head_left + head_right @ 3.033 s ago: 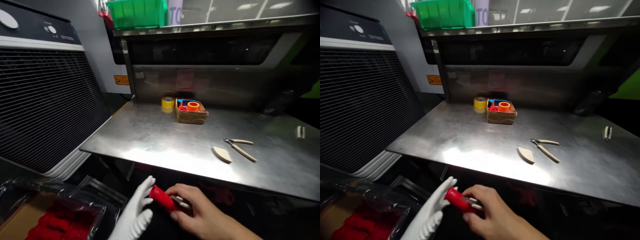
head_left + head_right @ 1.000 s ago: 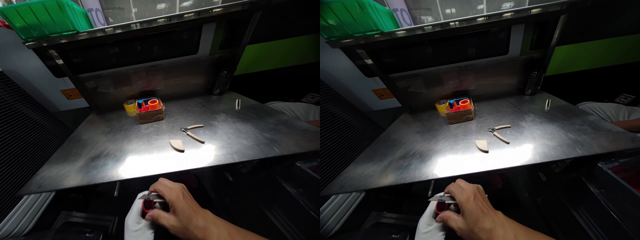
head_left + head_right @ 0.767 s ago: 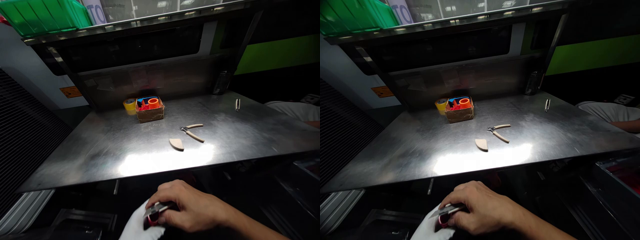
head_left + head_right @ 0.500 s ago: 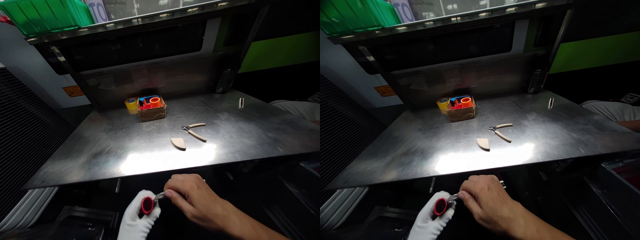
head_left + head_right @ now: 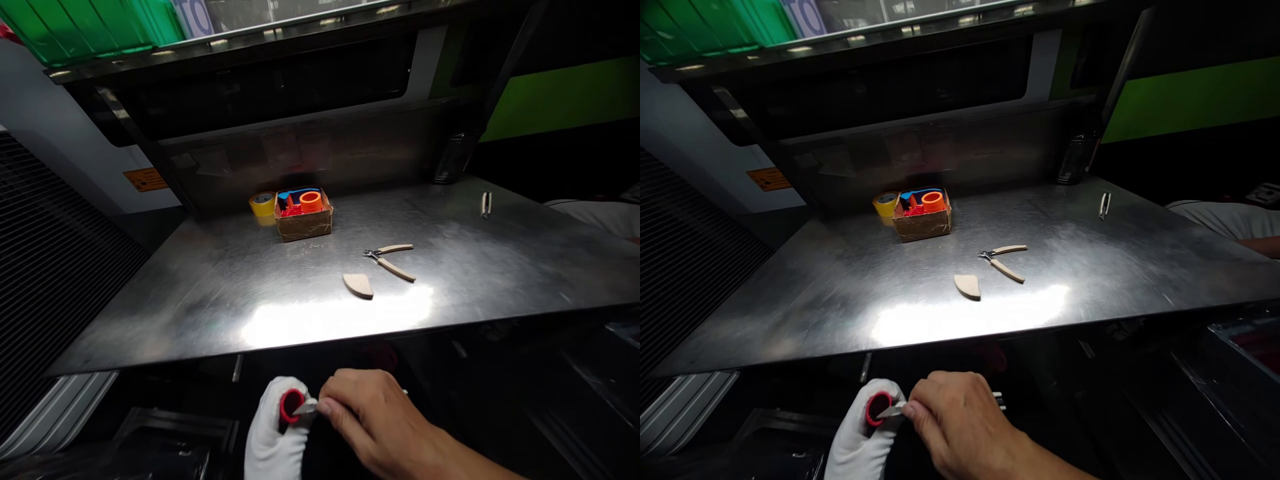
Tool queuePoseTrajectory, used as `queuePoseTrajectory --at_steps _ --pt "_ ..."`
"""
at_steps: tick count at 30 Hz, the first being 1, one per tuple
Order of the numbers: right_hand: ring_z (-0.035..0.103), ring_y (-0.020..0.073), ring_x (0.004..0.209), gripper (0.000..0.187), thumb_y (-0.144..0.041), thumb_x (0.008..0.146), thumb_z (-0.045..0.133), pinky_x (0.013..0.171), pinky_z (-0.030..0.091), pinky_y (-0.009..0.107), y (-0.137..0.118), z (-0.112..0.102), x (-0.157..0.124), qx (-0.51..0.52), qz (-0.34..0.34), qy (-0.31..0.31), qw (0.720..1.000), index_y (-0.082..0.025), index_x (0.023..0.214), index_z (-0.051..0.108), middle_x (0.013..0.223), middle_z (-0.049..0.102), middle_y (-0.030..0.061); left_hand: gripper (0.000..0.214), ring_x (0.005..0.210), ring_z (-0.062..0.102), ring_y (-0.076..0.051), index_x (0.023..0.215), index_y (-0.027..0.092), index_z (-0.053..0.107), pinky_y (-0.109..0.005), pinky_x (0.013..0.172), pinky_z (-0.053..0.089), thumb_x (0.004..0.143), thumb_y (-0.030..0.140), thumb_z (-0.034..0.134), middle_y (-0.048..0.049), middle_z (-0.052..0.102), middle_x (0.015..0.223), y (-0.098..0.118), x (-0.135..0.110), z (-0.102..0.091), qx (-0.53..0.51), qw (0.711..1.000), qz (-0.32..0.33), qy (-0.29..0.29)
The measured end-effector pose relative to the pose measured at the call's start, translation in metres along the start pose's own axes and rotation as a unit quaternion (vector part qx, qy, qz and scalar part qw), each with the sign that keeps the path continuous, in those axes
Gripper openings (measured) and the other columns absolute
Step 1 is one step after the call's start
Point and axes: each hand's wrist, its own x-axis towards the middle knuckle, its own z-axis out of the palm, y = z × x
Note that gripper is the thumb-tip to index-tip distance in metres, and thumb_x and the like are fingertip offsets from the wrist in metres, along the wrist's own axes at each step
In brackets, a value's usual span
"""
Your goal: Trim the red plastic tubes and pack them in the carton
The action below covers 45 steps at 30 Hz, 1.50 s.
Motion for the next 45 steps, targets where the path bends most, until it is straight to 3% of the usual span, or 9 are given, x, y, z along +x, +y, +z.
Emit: queuePoseTrajectory --at_steps 8,17,20,24,29,33,36,39,45 --pt "0.046 0.0102 0.058 0.024 -0.027 0.094 0.04 0.056 0.03 0.023 0.004 0.021 -0.001 0.018 0.006 0.024 1.0 -0.019 0.074 0.05 0.067 0.054 -0.0017 0.032 0.081 0.064 -0.024 0.091 0.023 0.067 -0.033 0.07 0.053 0.069 0.046 0.072 -0.0044 0.068 0.088 -0.023 -0.001 0.004 0.028 0.993 0.028 0.111" --pt "0.041 0.0091 0.057 0.023 -0.027 0.093 0.042 0.055 0.028 0.022 0.006 0.038 -0.003 0.075 -0.015 -0.006 0.997 -0.019 0.072 0.039 0.065 0.047 -0.0034 0.027 0.092 0.064 -0.03 0.086 0.023 0.068 -0.041 0.081 0.052 0.069 0.043 0.071 -0.0067 0.068 0.092 -0.024 0.003 0.008 0.005 0.991 0.039 0.127" --pt "0.04 0.0081 0.055 0.026 -0.03 0.094 0.041 0.053 0.028 0.021 0.003 0.035 -0.002 0.123 -0.053 -0.038 0.99 -0.019 0.071 0.036 0.065 0.044 -0.0041 0.029 0.088 0.064 -0.03 0.084 0.021 0.068 -0.04 0.078 0.052 0.07 0.046 0.07 -0.0062 0.068 0.087 -0.022 0.006 0.009 -0.013 0.993 0.031 0.111" --pt "0.044 0.0096 0.059 0.03 -0.038 0.096 0.041 0.055 0.03 0.022 -0.002 0.017 0.003 0.112 0.028 0.028 0.993 -0.019 0.074 0.044 0.067 0.049 -0.0034 0.027 0.086 0.062 -0.028 0.087 0.022 0.068 -0.038 0.077 0.051 0.07 0.042 0.071 -0.005 0.067 0.083 -0.02 0.006 0.007 -0.029 0.997 0.011 0.071" --pt "0.044 0.0086 0.057 0.032 -0.043 0.084 0.063 0.051 0.028 0.021 0.004 0.015 0.013 0.137 0.085 0.001 0.987 -0.019 0.07 0.047 0.064 0.049 -0.0063 0.023 0.09 0.059 -0.029 0.086 0.023 0.069 -0.033 0.072 0.049 0.069 0.038 0.073 -0.007 0.067 0.091 -0.016 0.001 0.009 -0.077 0.997 -0.015 0.021" --pt "0.038 0.0079 0.056 0.03 -0.032 0.088 0.057 0.05 0.027 0.021 0.019 0.015 0.021 0.193 0.098 0.01 0.976 -0.018 0.065 0.044 0.059 0.042 -0.0067 0.019 0.074 0.055 -0.019 0.078 0.022 0.065 -0.026 0.067 0.044 0.07 0.036 0.075 -0.002 0.062 0.077 -0.005 0.0 0.006 -0.085 0.994 -0.064 -0.036" --pt "0.037 0.0082 0.057 0.024 -0.028 0.089 0.053 0.052 0.028 0.021 0.025 0.009 0.021 0.19 0.096 0.03 0.977 -0.018 0.068 0.046 0.061 0.042 -0.0066 0.018 0.075 0.053 -0.017 0.076 0.021 0.062 -0.027 0.075 0.045 0.082 0.039 0.063 -0.0009 0.057 0.074 0.004 0.003 -0.001 -0.243 0.959 -0.116 -0.091" --pt "0.041 0.0087 0.059 0.016 -0.027 0.088 0.055 0.053 0.03 0.021 0.022 0.006 0.015 0.181 0.089 0.003 0.98 -0.018 0.075 0.053 0.063 0.049 -0.0059 0.024 0.087 0.054 -0.019 0.081 0.02 0.061 -0.034 0.088 0.045 0.09 0.039 0.049 -0.0032 0.054 0.082 0.012 0.005 -0.006 -0.441 0.869 -0.202 -0.096" --pt "0.049 0.0111 0.064 0.018 -0.035 0.08 0.066 0.052 0.032 0.02 0.013 0.019 -0.003 0.232 0.121 -0.103 0.96 -0.018 0.083 0.059 0.072 0.057 -0.0038 0.023 0.088 0.055 -0.019 0.081 0.021 0.059 -0.038 0.086 0.049 0.089 0.041 0.051 -0.0029 0.053 0.092 0.022 0.005 -0.003 -0.544 0.784 -0.295 -0.051"
